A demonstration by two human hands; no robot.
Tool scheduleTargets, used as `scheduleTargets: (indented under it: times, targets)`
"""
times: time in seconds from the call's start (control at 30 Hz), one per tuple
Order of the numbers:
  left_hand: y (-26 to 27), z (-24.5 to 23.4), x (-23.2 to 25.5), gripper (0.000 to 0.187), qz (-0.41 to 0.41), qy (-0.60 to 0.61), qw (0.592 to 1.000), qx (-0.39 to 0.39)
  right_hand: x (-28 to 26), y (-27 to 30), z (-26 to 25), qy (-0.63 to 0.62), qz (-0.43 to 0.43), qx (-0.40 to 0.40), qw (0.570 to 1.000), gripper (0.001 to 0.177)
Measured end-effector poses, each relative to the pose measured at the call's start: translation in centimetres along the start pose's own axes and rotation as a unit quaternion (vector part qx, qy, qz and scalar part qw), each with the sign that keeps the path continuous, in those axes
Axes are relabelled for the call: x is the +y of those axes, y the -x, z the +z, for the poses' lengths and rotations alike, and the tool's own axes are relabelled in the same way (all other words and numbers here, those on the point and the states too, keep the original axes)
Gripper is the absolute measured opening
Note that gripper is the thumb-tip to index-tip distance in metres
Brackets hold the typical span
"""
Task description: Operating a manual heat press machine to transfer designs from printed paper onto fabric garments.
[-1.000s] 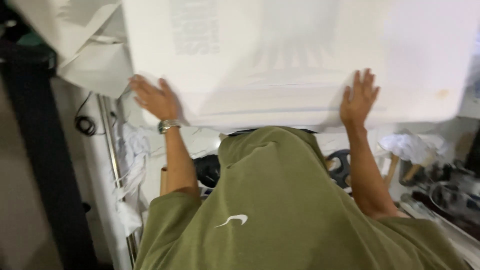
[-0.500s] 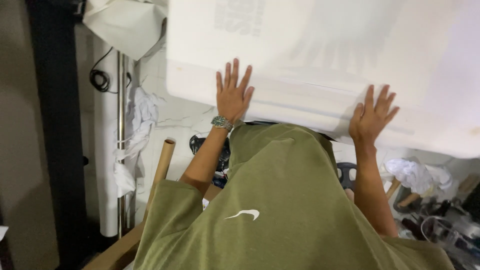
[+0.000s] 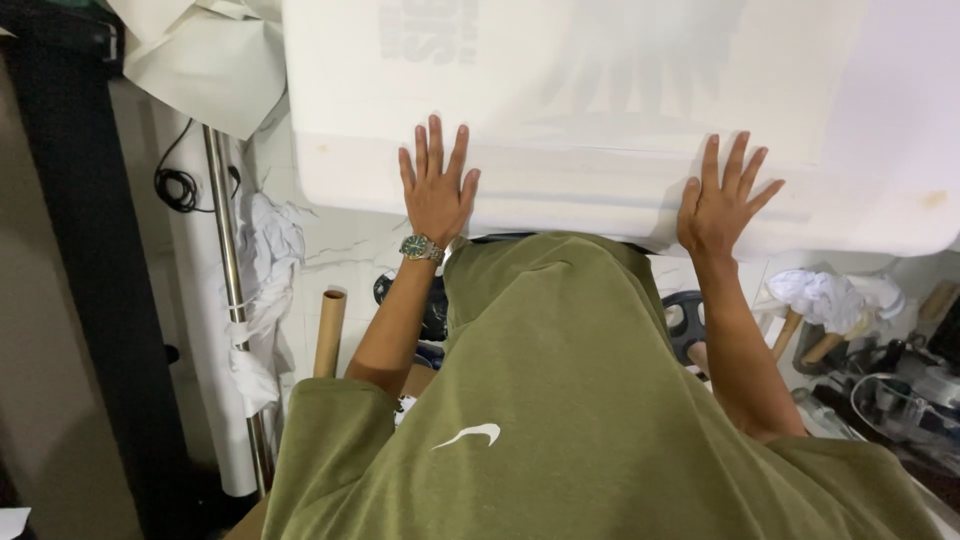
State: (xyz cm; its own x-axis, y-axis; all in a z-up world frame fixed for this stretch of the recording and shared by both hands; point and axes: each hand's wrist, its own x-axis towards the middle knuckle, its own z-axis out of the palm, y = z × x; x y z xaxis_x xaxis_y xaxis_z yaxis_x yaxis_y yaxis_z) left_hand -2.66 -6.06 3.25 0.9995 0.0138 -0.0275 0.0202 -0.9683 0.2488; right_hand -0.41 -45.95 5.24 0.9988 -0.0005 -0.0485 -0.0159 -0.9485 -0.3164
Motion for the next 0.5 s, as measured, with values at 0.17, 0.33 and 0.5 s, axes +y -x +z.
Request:
scheduleTargets:
  times: [0.17, 0.33, 0.5]
  targets:
    - [0.2, 0.2, -0.1, 0.058, -0.009, 0.022, 0.999, -0.025, 0.3, 0.0, 0.4, 0.006, 0.011, -0.003, 1.000, 0.058]
    - [0.2, 0.8, -0.3, 0.057, -0.005, 0.018, 1.000, -0.006, 1.0, 0.0, 0.8, 0.021, 0.006, -0.003, 1.000, 0.060]
    - [0.2, 0.6, -0.5, 0.058, 0.000, 0.032, 0.999, -0.023, 1.1, 0.1, 1.1, 0.020, 0.006, 0.015, 1.000, 0.059]
